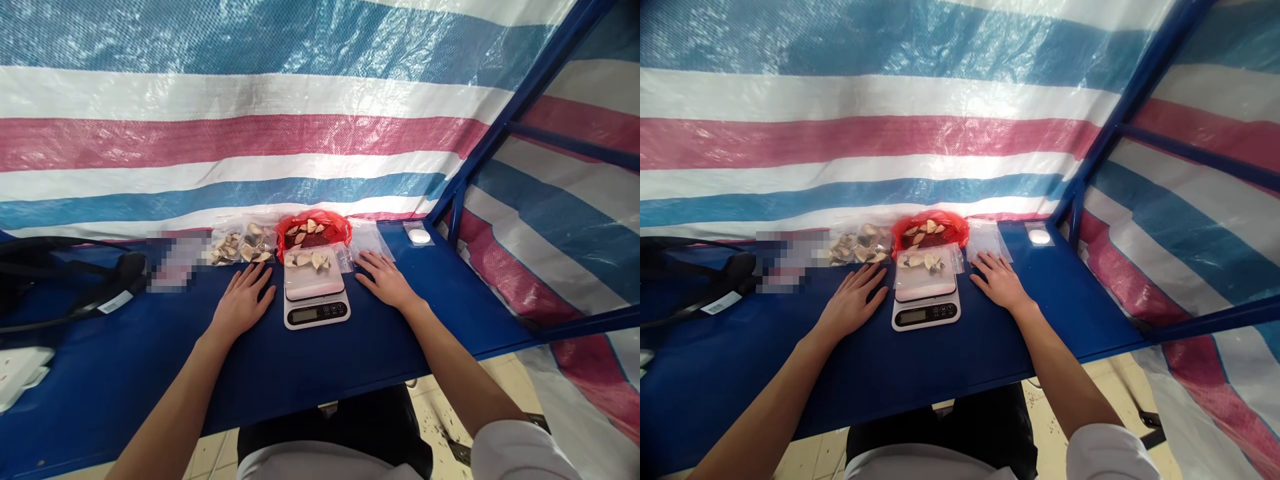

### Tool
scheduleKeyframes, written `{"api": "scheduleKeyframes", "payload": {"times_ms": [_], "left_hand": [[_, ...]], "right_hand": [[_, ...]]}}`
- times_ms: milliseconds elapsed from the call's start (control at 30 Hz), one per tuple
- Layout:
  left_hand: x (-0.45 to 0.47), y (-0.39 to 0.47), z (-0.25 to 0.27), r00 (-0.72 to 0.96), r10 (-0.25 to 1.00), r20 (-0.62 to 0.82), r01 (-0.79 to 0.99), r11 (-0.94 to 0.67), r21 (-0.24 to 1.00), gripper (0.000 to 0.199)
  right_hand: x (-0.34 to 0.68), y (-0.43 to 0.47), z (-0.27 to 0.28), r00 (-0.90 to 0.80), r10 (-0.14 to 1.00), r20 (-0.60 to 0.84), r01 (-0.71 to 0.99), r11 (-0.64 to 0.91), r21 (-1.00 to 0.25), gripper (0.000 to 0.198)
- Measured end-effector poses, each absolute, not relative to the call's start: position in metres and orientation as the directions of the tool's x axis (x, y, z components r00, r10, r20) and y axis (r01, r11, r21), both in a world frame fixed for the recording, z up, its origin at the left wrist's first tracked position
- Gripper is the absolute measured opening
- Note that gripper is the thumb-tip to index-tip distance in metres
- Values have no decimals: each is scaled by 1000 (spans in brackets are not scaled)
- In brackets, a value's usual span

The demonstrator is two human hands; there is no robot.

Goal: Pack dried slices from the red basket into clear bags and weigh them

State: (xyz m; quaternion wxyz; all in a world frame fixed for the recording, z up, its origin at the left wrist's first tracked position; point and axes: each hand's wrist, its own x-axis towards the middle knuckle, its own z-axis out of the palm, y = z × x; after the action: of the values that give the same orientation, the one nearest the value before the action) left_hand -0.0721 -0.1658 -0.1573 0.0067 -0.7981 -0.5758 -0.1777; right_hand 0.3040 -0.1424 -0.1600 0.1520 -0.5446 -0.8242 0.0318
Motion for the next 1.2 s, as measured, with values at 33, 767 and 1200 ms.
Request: {"api": "scheduleKeyframes", "payload": {"times_ms": [33, 767, 1200], "left_hand": [[-72, -166, -157, 274, 917, 290, 921, -337, 196, 60], [-68, -167, -149, 253, 885, 391, 889, -372, 266, 49], [-26, -148, -110, 346, 767, 540, 665, -607, 436, 43]], "right_hand": [[304, -142, -160, -361, 907, 215, 888, 405, -217, 51], [304, -144, -151, -360, 894, 267, 874, 424, -237, 47], [258, -127, -129, -42, 981, 190, 63, 192, -979, 47]]}}
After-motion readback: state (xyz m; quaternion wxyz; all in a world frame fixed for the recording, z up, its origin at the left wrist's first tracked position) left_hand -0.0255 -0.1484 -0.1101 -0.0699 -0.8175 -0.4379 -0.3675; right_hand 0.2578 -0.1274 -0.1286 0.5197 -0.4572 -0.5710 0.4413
